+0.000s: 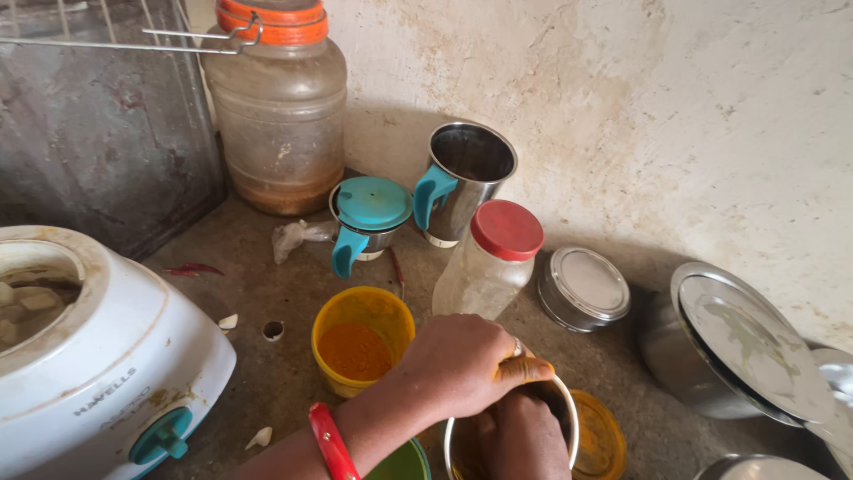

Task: The person scoops orange spice powder from a container into a metal blender jar, handles dried red chilies on a small plate, places a plastic container on an overhead shelf, and fits the jar onto the mixer grinder base.

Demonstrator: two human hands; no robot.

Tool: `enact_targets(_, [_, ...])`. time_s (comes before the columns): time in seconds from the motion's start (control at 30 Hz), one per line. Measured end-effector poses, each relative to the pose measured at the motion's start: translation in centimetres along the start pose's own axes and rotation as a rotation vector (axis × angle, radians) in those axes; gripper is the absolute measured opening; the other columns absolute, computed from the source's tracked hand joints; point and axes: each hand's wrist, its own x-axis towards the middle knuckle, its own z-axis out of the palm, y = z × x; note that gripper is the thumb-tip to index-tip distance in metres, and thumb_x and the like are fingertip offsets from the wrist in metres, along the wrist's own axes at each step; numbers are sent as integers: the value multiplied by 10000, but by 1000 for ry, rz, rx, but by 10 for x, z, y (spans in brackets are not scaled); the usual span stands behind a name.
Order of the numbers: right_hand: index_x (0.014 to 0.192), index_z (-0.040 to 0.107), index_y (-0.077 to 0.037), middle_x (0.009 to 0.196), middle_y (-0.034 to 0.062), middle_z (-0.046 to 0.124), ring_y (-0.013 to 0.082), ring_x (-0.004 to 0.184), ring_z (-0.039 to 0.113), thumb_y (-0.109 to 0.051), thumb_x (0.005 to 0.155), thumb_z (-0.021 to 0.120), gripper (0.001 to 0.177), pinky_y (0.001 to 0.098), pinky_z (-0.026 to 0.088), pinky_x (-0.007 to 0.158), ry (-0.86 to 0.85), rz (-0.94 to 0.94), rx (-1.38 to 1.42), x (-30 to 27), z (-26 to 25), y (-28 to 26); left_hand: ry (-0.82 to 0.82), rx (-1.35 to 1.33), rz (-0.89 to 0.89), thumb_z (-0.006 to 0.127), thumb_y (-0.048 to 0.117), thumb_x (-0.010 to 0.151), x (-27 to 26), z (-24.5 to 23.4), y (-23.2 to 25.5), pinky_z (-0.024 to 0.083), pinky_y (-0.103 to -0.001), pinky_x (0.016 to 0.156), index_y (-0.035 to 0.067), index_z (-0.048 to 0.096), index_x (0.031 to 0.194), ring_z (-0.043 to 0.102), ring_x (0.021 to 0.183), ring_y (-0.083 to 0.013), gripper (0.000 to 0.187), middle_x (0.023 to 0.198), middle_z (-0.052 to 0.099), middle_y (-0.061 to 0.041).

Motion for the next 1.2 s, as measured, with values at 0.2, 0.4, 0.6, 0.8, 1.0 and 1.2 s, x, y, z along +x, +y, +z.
enact_targets(0.2, [1004, 753, -114, 982, 176, 754, 338, 970, 737, -296, 858, 685, 242, 471, 581, 909, -43, 71, -121, -9, -8, -11, 8, 42, 3, 537, 614, 944, 2, 3, -2, 520, -514, 668, 113, 769, 781, 699, 752, -366, 575, 729, 710, -137])
enact_targets(0.4, [965, 752, -78, 963, 192, 748, 345, 935, 753, -362, 950, 614, 316, 471, 594, 885, -62, 92, -163, -15, -7, -21, -8, 71, 1, 517, 625, 946, 4, 1, -3, 516, -518, 656, 96, 740, 740, 689, 732, -383, 610, 707, 699, -153])
enact_targets(0.6, [1119, 693, -98, 1020, 176, 728, 362, 962, 724, -262, 850, 705, 316, 492, 580, 868, 43, 36, -58, -20, -12, -26, -48, 48, -42, 511, 629, 945, 6, -3, -7, 527, -520, 666, 92, 743, 775, 698, 728, -381, 609, 709, 702, -164])
enact_targets(0.8, [1172, 696, -159, 1098, 147, 719, 361, 941, 717, -90, 740, 705, 437, 488, 570, 845, 94, -80, -25, -23, -15, -25, -48, 29, -46, 508, 627, 940, 7, -5, -8, 530, -512, 676, 100, 753, 778, 703, 743, -374, 603, 724, 714, -155])
enact_targets(1.0, [1181, 699, -193, 1024, 140, 732, 353, 931, 724, -93, 765, 679, 428, 485, 580, 814, 102, -53, 4, -25, -14, -22, -78, 48, -68, 506, 634, 942, 8, -5, -3, 533, -508, 677, 83, 735, 756, 702, 729, -376, 626, 710, 706, -161])
enact_targets(1.2, [975, 733, -126, 884, 193, 733, 388, 872, 720, -90, 778, 646, 218, 502, 576, 814, 101, -48, 2, -27, -14, -19, -71, 71, -32, 503, 628, 944, 8, -3, -2, 521, -523, 663, 77, 718, 716, 693, 720, -389, 634, 692, 693, -166])
